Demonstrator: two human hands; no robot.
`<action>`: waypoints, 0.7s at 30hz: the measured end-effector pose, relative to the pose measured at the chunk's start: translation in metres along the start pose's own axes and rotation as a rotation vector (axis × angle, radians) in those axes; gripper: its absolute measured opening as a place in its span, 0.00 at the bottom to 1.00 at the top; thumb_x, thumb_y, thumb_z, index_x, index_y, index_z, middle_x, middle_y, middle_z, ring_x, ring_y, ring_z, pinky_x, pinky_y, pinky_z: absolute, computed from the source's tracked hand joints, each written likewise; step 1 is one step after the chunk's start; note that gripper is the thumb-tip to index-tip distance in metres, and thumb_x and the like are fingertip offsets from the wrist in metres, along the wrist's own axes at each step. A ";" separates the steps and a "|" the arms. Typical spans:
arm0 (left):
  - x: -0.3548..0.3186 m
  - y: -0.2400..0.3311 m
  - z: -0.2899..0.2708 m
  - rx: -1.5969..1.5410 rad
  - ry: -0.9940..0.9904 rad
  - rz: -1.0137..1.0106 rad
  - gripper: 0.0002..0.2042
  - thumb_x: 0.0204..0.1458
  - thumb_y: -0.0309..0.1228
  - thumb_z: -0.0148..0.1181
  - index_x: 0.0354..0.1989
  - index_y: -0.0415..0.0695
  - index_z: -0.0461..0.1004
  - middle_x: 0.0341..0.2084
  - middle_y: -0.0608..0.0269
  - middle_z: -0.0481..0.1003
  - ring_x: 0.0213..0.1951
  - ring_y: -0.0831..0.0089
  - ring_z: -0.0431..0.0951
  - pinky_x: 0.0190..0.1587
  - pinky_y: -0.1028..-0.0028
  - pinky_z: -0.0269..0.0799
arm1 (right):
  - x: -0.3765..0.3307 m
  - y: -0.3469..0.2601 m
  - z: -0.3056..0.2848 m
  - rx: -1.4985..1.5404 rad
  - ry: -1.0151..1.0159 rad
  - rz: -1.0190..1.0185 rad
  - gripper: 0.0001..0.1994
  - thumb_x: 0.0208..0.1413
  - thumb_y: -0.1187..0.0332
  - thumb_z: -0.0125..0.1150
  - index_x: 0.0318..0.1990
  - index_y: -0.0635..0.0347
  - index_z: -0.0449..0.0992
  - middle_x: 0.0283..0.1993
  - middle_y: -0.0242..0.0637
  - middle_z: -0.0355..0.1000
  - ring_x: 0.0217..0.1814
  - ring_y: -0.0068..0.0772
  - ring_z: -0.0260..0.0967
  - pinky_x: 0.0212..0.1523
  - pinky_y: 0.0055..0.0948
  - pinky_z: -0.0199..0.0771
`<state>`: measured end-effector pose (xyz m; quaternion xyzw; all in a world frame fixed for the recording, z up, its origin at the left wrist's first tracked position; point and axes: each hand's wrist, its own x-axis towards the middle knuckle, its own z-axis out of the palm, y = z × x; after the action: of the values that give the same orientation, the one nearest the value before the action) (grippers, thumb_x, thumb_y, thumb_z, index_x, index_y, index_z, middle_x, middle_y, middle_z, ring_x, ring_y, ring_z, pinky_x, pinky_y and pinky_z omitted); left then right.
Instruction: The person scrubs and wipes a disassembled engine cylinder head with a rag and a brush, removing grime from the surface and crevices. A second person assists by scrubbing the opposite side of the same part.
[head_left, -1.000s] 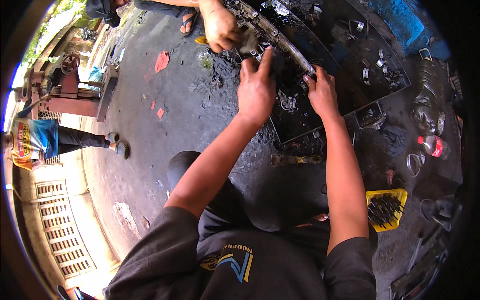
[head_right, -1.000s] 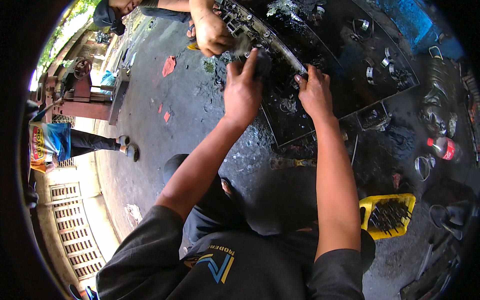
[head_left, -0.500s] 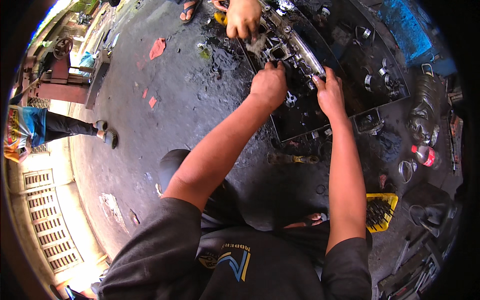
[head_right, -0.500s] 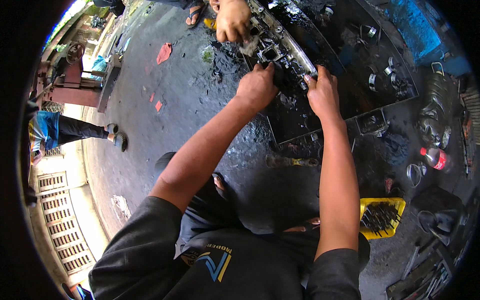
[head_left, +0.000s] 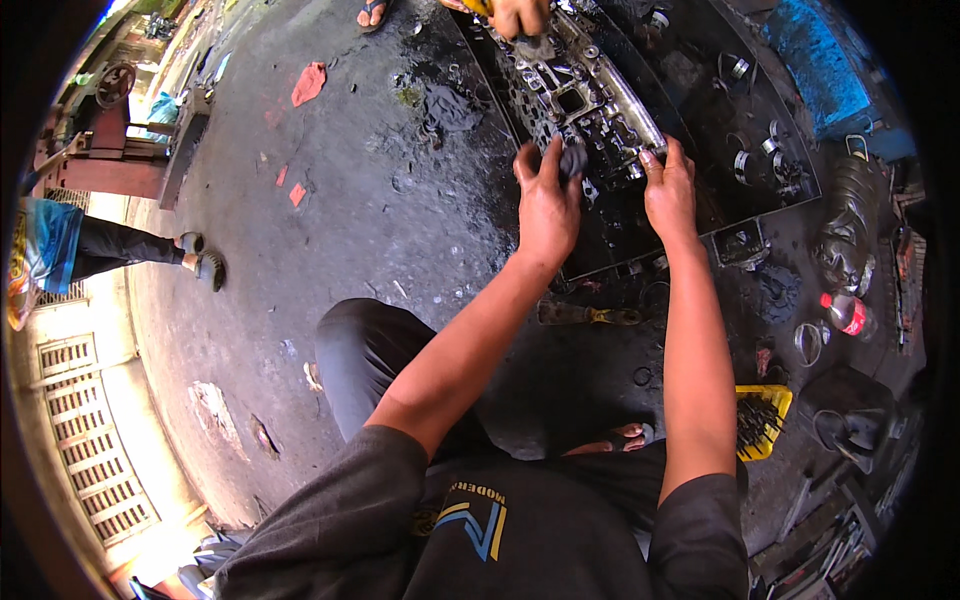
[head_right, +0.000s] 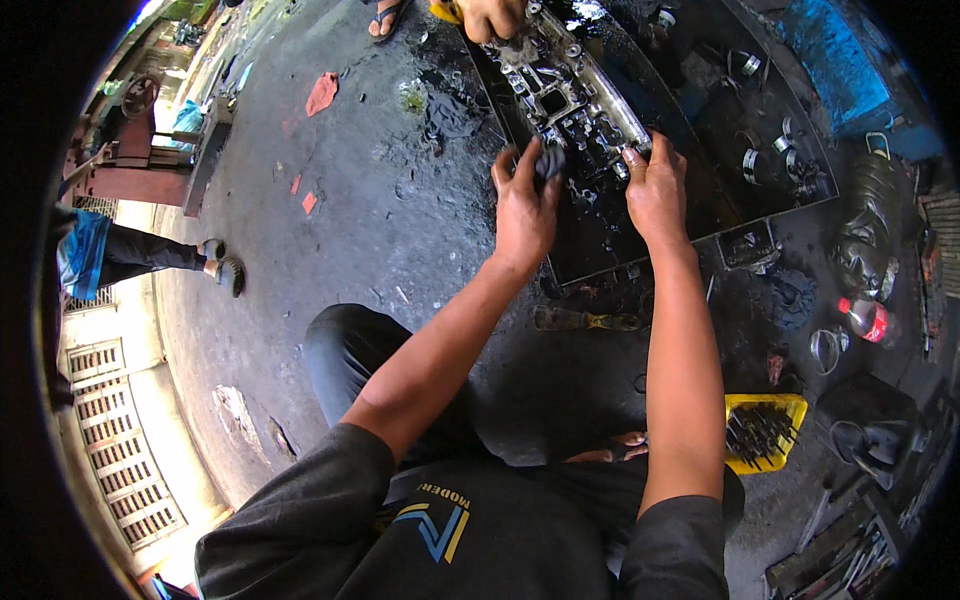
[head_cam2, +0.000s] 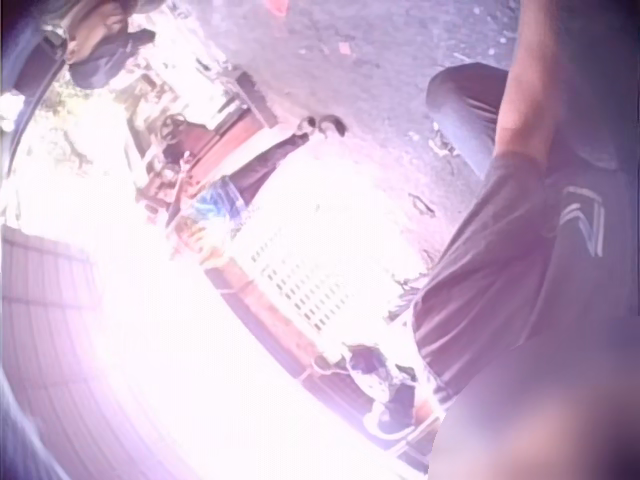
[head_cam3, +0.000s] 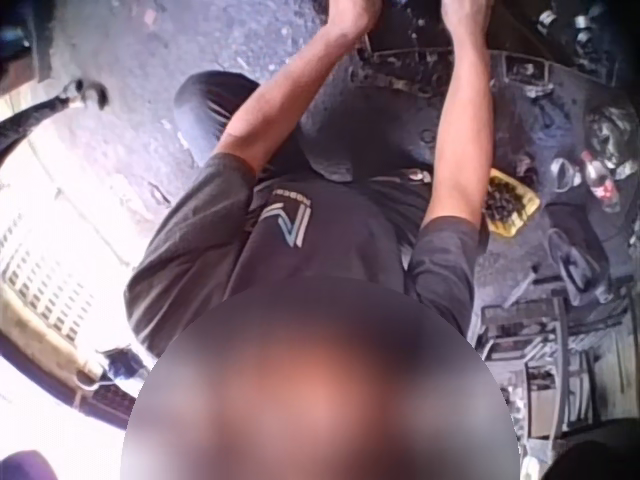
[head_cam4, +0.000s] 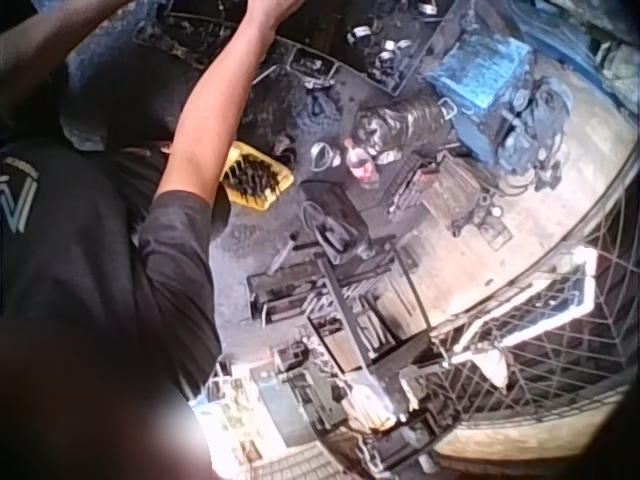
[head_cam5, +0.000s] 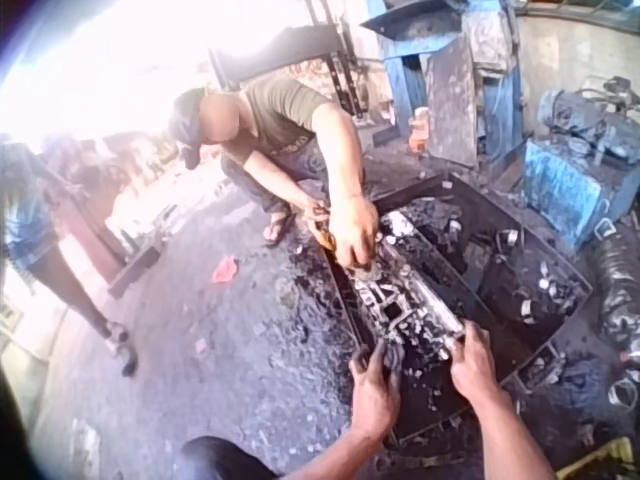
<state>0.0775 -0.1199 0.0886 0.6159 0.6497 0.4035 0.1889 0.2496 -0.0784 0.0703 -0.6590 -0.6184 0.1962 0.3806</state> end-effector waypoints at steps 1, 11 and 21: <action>0.009 -0.002 0.006 -0.017 0.078 0.060 0.25 0.54 0.25 0.59 0.62 0.38 0.65 0.57 0.36 0.62 0.53 0.43 0.72 0.55 0.60 0.70 | 0.000 0.001 0.001 -0.003 0.003 -0.016 0.18 0.64 0.63 0.54 0.59 0.55 0.67 0.50 0.54 0.70 0.55 0.56 0.64 0.56 0.45 0.63; -0.010 -0.011 0.009 -0.111 -0.010 -0.031 0.20 0.54 0.23 0.61 0.56 0.39 0.68 0.48 0.46 0.71 0.50 0.50 0.74 0.52 0.62 0.71 | -0.001 0.010 0.004 0.053 -0.024 -0.010 0.21 0.65 0.60 0.53 0.62 0.55 0.64 0.53 0.56 0.69 0.57 0.57 0.64 0.58 0.46 0.62; 0.077 -0.019 0.011 0.056 -0.164 -0.297 0.28 0.56 0.46 0.63 0.49 0.31 0.66 0.37 0.42 0.77 0.39 0.61 0.79 0.43 0.65 0.73 | 0.006 0.000 -0.009 0.083 -0.121 0.085 0.21 0.64 0.60 0.54 0.62 0.54 0.64 0.53 0.59 0.68 0.58 0.58 0.64 0.58 0.45 0.63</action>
<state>0.0602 -0.0419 0.0874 0.5488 0.7272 0.3013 0.2816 0.2573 -0.0748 0.0772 -0.6552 -0.6030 0.2774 0.3608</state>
